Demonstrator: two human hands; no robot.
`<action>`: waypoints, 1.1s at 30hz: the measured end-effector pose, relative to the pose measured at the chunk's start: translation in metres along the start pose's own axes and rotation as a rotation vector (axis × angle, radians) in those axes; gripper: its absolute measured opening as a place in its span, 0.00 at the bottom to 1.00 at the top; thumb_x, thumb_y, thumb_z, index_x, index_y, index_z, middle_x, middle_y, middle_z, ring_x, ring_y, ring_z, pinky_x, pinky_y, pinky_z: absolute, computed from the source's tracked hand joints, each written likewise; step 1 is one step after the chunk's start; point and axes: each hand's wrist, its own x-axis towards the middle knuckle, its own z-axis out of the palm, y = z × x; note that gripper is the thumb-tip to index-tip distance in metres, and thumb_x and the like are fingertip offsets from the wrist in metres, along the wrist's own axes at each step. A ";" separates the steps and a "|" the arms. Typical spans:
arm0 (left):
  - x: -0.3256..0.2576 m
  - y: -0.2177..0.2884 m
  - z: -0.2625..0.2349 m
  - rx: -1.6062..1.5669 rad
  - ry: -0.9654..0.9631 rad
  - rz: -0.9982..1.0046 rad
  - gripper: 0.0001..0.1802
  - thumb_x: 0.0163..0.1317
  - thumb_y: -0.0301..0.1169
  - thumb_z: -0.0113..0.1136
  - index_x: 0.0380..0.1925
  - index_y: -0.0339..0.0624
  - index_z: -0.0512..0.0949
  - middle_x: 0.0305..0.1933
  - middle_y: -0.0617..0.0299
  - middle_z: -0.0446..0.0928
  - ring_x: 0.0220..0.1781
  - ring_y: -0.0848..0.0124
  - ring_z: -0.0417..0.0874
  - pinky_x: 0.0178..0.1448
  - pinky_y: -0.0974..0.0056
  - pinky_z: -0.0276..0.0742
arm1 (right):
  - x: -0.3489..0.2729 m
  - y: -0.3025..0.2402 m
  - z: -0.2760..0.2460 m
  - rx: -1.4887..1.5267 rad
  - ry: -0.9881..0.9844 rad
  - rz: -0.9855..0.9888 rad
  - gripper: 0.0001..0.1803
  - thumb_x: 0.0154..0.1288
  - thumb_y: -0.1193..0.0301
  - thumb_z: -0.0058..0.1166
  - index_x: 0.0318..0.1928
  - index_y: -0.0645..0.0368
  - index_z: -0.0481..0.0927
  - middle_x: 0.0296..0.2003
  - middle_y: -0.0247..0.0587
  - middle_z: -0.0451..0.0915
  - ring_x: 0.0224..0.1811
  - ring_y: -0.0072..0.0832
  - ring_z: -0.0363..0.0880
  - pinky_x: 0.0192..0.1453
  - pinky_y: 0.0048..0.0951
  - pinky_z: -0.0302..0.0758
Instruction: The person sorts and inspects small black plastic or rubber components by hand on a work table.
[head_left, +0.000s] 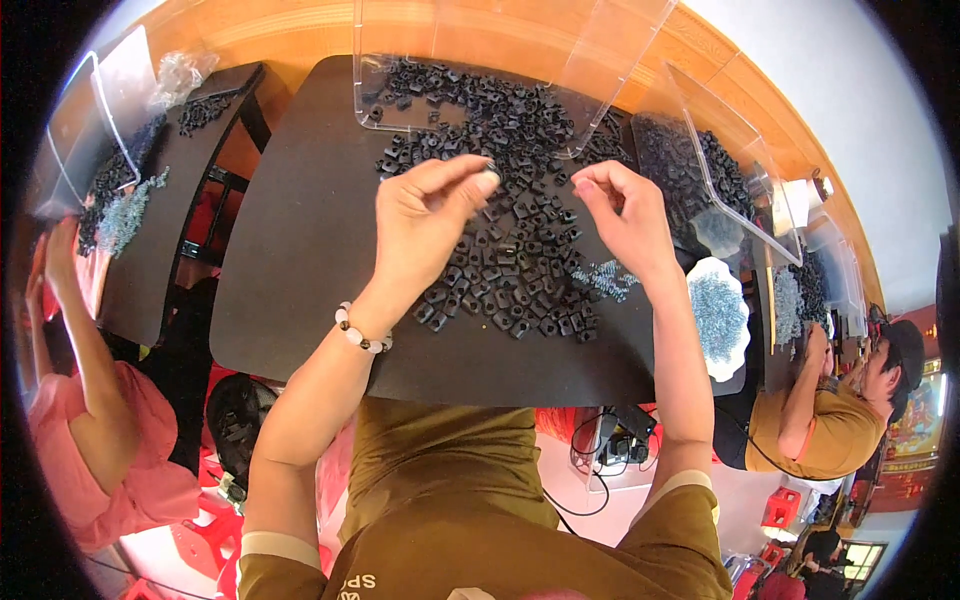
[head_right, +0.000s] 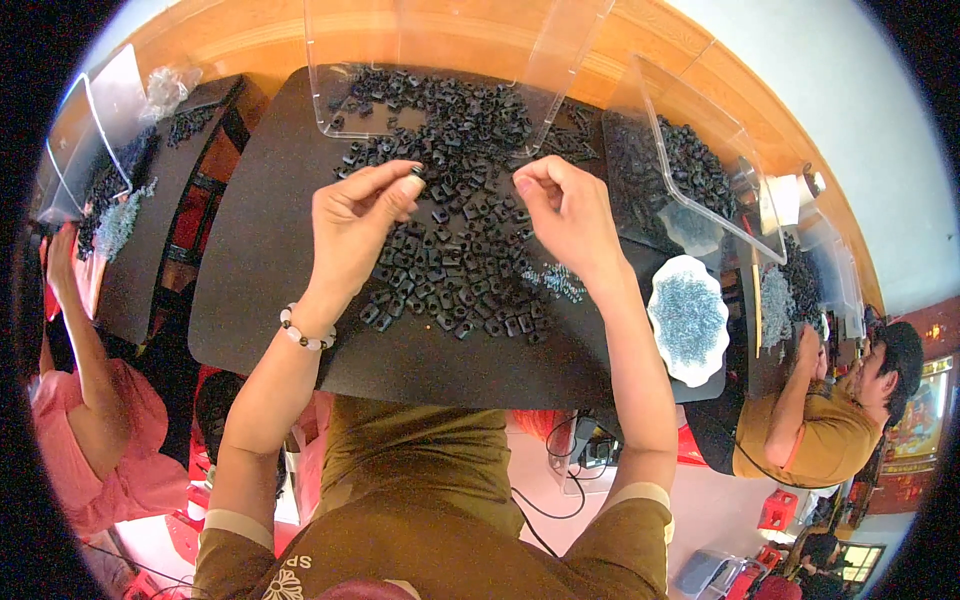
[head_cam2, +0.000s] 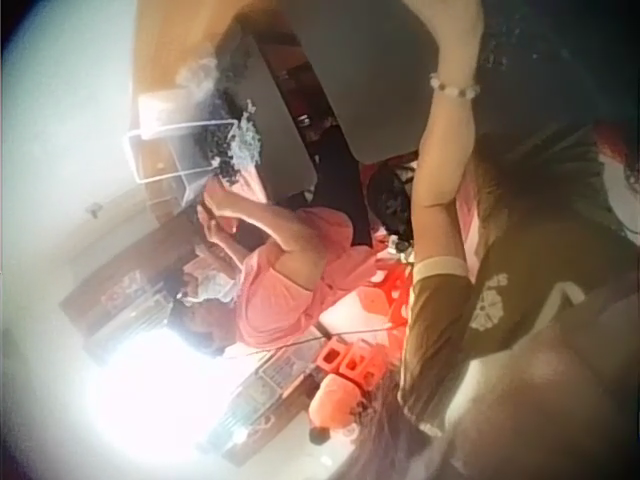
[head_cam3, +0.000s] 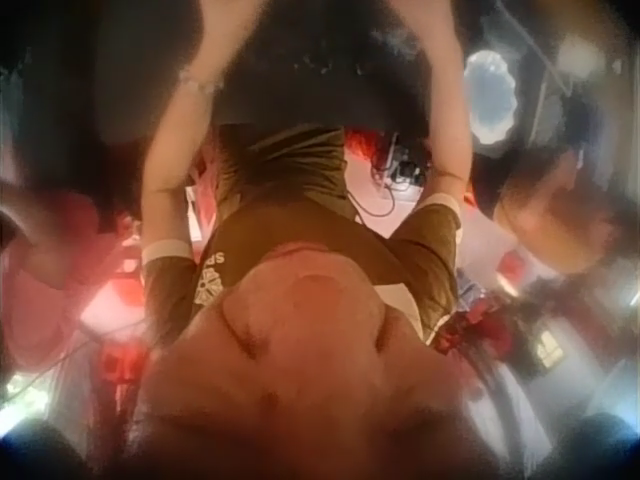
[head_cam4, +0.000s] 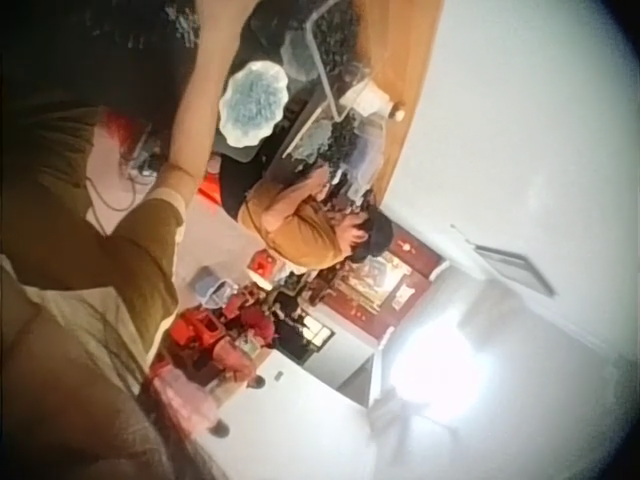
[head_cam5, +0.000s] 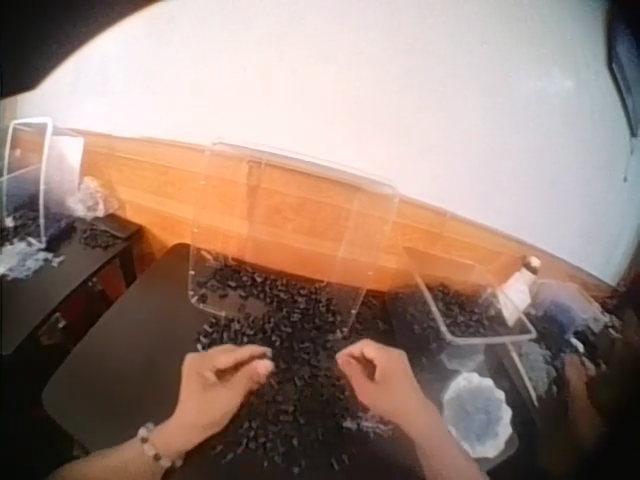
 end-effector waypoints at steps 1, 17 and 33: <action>0.002 0.002 0.000 0.012 0.051 -0.002 0.10 0.60 0.26 0.68 0.41 0.34 0.84 0.32 0.64 0.80 0.32 0.79 0.79 0.37 0.74 0.75 | 0.008 0.008 0.001 -0.004 0.002 -0.001 0.07 0.69 0.74 0.54 0.40 0.64 0.82 0.31 0.36 0.84 0.34 0.18 0.80 0.40 0.22 0.75; 0.000 -0.011 0.006 0.103 0.008 0.009 0.10 0.58 0.27 0.69 0.38 0.36 0.85 0.27 0.64 0.79 0.28 0.81 0.74 0.33 0.73 0.70 | 0.044 0.037 0.036 -0.014 0.030 0.039 0.09 0.63 0.67 0.62 0.36 0.61 0.82 0.32 0.41 0.86 0.35 0.28 0.84 0.38 0.30 0.79; -0.017 0.002 0.016 0.162 -0.301 0.181 0.12 0.55 0.23 0.70 0.41 0.38 0.85 0.33 0.60 0.82 0.31 0.75 0.78 0.37 0.70 0.74 | -0.039 -0.010 0.006 1.052 -0.159 0.206 0.11 0.66 0.71 0.61 0.45 0.64 0.80 0.35 0.38 0.83 0.36 0.22 0.81 0.39 0.23 0.78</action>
